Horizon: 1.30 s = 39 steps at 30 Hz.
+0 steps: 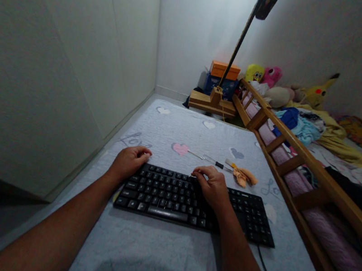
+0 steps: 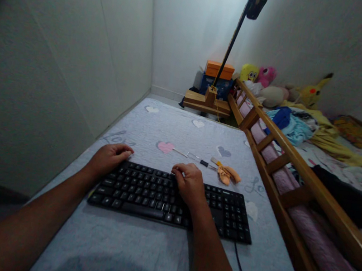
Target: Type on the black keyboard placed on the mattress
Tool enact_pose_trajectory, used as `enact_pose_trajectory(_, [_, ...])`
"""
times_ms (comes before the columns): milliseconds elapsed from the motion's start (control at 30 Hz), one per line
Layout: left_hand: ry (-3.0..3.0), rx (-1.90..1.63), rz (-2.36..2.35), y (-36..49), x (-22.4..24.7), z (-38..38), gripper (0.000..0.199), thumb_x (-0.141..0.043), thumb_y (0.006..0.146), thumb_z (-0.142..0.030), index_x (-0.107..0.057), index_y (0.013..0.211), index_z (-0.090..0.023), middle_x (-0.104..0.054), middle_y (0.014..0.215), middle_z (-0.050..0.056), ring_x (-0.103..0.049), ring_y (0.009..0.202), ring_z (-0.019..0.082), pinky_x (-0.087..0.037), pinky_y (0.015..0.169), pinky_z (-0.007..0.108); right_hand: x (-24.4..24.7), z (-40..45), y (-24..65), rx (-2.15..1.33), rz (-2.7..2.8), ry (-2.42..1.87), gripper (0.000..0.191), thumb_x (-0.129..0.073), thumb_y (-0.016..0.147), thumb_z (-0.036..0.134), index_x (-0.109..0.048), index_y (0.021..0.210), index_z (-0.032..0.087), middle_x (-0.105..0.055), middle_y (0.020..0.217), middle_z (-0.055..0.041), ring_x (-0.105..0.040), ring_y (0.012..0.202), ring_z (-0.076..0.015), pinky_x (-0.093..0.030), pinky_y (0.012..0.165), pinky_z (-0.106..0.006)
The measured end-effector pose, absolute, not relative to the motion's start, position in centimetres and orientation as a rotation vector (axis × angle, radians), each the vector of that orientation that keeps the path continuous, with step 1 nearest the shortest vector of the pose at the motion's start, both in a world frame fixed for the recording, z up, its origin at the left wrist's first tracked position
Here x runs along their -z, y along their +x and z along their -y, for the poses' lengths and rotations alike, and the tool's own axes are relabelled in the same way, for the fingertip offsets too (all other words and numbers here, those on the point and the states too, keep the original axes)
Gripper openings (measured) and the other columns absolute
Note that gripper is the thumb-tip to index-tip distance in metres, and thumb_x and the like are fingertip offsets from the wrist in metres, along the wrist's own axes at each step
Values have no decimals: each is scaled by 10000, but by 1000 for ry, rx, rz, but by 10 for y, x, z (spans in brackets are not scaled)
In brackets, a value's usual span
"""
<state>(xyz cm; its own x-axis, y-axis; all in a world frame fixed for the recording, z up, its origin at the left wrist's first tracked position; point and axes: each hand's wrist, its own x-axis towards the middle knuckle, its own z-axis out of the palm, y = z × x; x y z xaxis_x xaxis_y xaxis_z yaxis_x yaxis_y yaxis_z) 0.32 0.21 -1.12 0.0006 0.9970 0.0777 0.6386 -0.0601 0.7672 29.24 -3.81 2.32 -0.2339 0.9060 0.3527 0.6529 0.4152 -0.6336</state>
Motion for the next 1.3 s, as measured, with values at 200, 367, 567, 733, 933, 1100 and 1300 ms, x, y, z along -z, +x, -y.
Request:
enact_pose_trajectory(200, [1749,-871,-1681,3,12,-3,345,-514,763,-433,-714,884,-180,-729,819,39,-643,750,212,-451,709,310,-25,38,301,-439,1981,-1355,172,-584,860,143,-720,791,221,-730,794,-32,-653,798,-196,-467,760,-310])
enact_pose_trajectory(367, [1735,-868,-1695,4,9,-2,351,-514,754,-433,-718,884,-179,-725,802,37,-644,738,214,-452,699,310,-27,39,302,-447,2002,-1348,163,-592,856,141,-717,783,217,-725,786,-36,-646,794,-201,-460,759,-316])
enact_pose_trajectory(567, [1739,-863,-1691,3,10,-2,356,-518,759,-439,-718,899,-179,-718,780,36,-639,716,211,-441,667,305,-27,41,302,-442,2014,-1340,160,-591,859,136,-717,800,214,-718,790,-37,-640,799,-202,-457,760,-320])
enact_pose_trajectory(733, [1756,-862,-1696,3,12,-3,351,-517,771,-438,-717,899,-179,-721,803,41,-642,748,213,-440,695,309,-27,41,301,-420,2027,-1310,139,-609,851,121,-715,818,206,-713,801,-42,-631,807,-203,-459,768,-323])
enact_pose_trajectory(933, [1751,-866,-1685,3,11,-2,357,-517,774,-441,-718,902,-174,-714,778,37,-638,729,210,-438,678,306,-31,43,302,-435,2089,-1323,137,-611,860,123,-716,813,198,-685,786,-47,-614,792,-197,-454,746,-309])
enact_pose_trajectory(1100, [1752,-853,-1701,4,9,-1,362,-516,768,-434,-722,904,-169,-707,763,35,-634,713,206,-431,664,303,-32,43,303,-474,2112,-1308,153,-593,865,118,-715,808,192,-688,779,-45,-621,777,-194,-448,739,-306])
enact_pose_trajectory(1300, [1756,-872,-1689,3,13,-3,365,-514,767,-446,-719,896,-173,-717,783,36,-638,724,207,-436,672,303,-27,41,302,-479,2042,-1302,148,-594,864,137,-714,804,200,-712,801,-43,-635,811,-199,-450,771,-315])
